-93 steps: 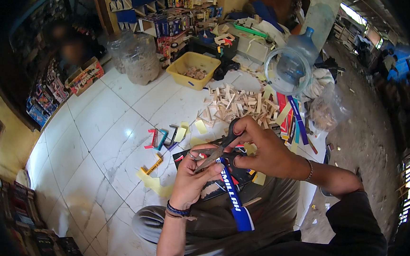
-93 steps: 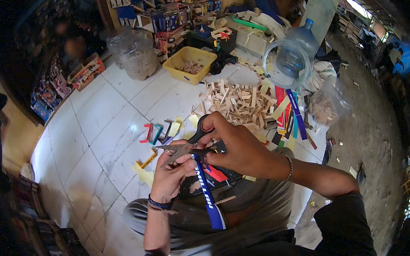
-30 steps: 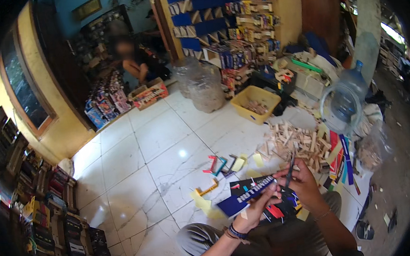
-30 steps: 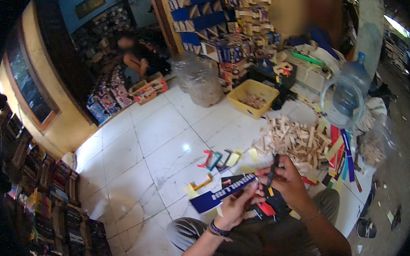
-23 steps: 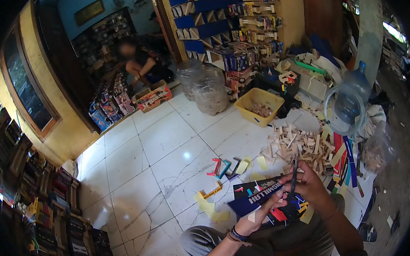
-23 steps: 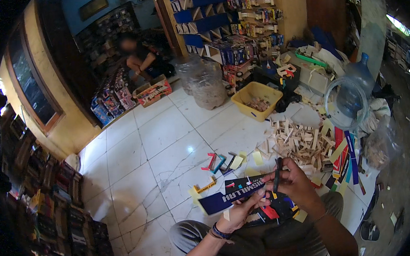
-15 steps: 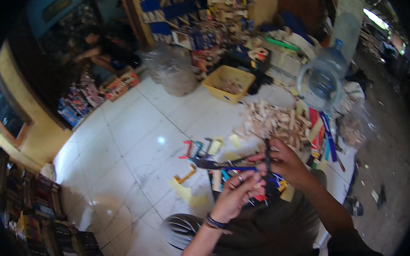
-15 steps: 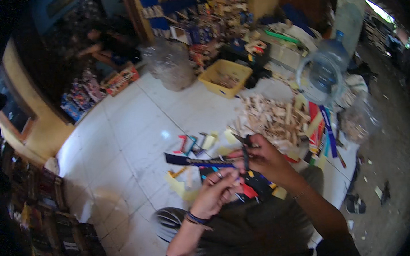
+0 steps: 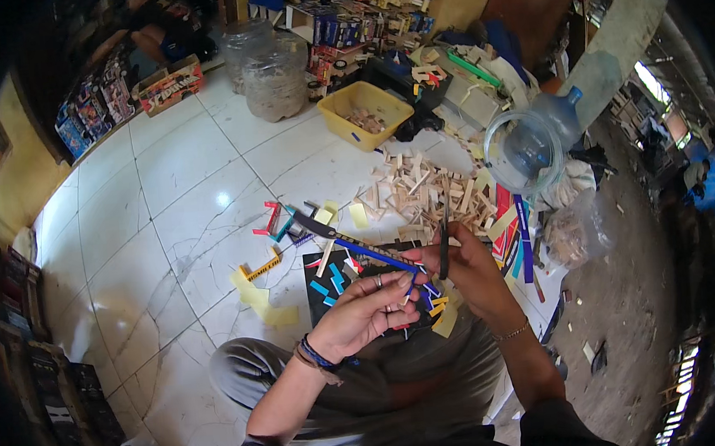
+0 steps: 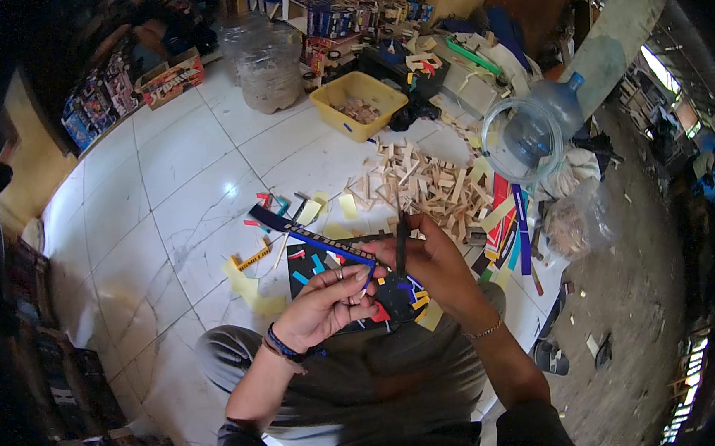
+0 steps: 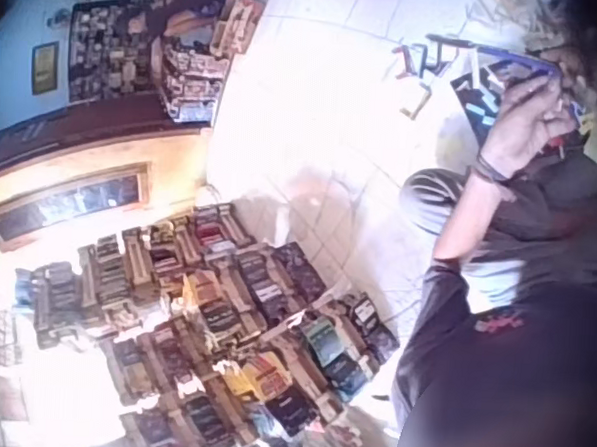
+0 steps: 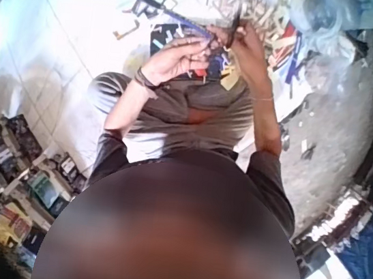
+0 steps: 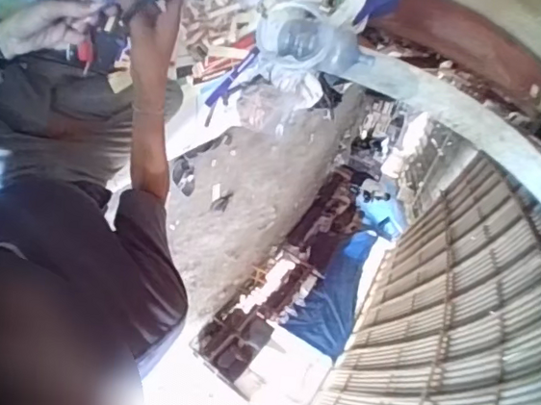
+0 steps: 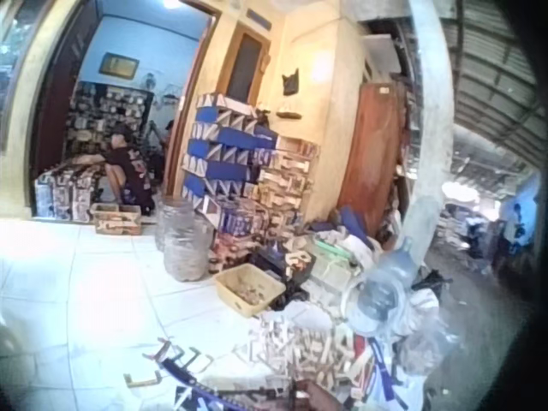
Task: The person sits on the floor and uses scissors to cut a blue paper strip into smaller pieces. They repeatedly trim the strip and place the cut pieces on a black board among other colorful paper scraps.
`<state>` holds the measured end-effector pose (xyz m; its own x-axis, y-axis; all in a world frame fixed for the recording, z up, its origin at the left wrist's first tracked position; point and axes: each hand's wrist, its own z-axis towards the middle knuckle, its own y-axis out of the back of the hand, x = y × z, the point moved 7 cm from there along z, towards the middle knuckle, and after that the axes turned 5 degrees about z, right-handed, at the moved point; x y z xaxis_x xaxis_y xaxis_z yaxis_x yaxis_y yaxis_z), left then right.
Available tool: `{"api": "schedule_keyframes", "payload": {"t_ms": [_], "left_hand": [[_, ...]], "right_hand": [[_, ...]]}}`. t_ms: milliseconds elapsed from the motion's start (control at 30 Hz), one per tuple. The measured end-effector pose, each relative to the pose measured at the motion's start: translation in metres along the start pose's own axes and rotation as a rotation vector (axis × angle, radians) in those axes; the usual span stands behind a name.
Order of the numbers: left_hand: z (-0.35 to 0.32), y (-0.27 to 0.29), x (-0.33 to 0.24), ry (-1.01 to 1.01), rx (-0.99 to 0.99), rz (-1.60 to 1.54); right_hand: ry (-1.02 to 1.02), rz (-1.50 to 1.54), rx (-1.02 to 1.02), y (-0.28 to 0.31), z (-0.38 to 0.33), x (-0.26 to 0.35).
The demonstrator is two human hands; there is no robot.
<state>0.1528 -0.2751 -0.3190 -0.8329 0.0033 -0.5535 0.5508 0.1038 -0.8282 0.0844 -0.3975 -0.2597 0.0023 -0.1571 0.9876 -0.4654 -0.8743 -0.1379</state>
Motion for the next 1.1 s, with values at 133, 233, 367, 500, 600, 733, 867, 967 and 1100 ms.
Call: {"api": "schedule_keyframes", "payload": {"t_ms": [133, 233, 367, 500, 600, 733, 867, 967, 1100], "left_hand": [[0.0, 0.004, 0.0, 0.003, -0.054, 0.037], [-0.001, 0.005, -0.001, 0.001, -0.102, 0.084], [-0.003, -0.005, -0.002, -0.056, -0.096, 0.179], [-0.003, -0.008, 0.001, -0.071, -0.078, 0.182], [-0.001, -0.006, 0.003, -0.071, -0.041, 0.148], [0.002, 0.0, 0.007, -0.049, -0.014, 0.058], [0.001, -0.002, 0.005, -0.063, 0.014, 0.012], [0.0, -0.003, -0.001, -0.089, -0.025, 0.048], [-0.002, -0.006, -0.011, -0.233, -0.134, 0.151]], "right_hand": [[-0.012, -0.015, 0.081, -0.004, -0.002, 0.008], [-0.008, -0.131, 0.078, -0.004, -0.002, 0.012], [-0.022, -0.113, 0.09, -0.004, -0.002, 0.013], [0.078, -0.104, 0.026, -0.006, -0.004, 0.012], [0.081, -0.125, -0.023, -0.006, -0.006, 0.01], [0.059, -0.081, -0.081, -0.004, -0.006, 0.011], [0.109, -0.029, -0.065, -0.001, -0.006, 0.018], [0.108, -0.128, -0.113, 0.006, -0.009, 0.017], [0.213, -0.42, -0.189, 0.014, -0.02, 0.021]]}}
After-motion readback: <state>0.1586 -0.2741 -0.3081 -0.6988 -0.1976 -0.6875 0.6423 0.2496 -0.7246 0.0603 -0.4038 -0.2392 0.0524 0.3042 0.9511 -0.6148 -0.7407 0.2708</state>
